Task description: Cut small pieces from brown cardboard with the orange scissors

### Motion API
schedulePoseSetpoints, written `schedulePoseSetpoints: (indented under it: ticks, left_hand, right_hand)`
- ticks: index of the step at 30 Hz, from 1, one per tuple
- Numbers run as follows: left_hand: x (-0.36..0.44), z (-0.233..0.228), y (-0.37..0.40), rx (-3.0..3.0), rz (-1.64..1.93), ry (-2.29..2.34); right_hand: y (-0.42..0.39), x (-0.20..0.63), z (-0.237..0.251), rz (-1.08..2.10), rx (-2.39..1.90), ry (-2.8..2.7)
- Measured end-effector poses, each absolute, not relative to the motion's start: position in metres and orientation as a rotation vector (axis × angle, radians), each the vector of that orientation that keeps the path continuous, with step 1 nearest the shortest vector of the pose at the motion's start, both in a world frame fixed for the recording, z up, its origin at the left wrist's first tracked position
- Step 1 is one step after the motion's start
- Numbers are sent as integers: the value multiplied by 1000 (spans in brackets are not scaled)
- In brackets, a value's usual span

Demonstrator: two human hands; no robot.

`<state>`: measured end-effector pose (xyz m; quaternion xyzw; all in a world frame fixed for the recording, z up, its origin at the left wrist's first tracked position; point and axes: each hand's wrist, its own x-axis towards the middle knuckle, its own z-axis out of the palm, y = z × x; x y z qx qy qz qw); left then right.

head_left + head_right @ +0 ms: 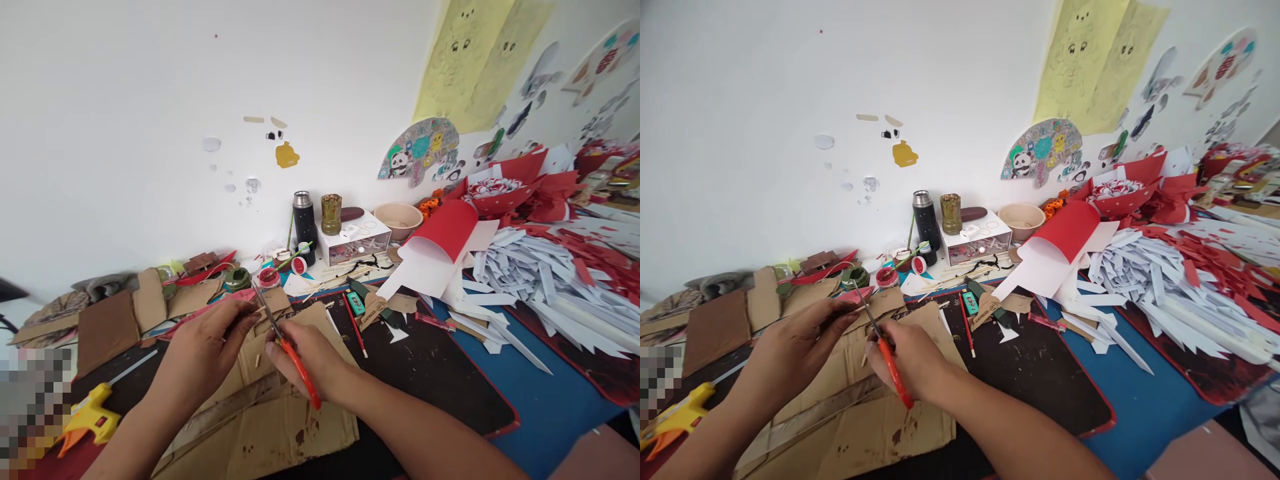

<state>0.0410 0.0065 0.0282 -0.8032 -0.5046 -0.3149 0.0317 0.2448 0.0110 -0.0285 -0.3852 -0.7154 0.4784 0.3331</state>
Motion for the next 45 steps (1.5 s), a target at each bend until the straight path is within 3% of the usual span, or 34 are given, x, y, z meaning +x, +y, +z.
schedulePoseSetpoints:
  ticks: [13, 24, 35, 45]
  left_hand:
    - [48, 27, 8, -2593, -1045, -1699]
    - [49, 19, 7, -2503, -1055, -1545]
    - [57, 12, 14, -2555, -1187, -1881]
    - [54, 17, 12, -2541, -1159, -1815]
  right_hand:
    - [10, 247, -30, 1241, -995, -1938]
    - [5, 244, -23, 1253, -1029, -1920]
    - [5, 238, -34, 1287, -1131, -1848]
    - [11, 244, -32, 1255, -1020, -1893]
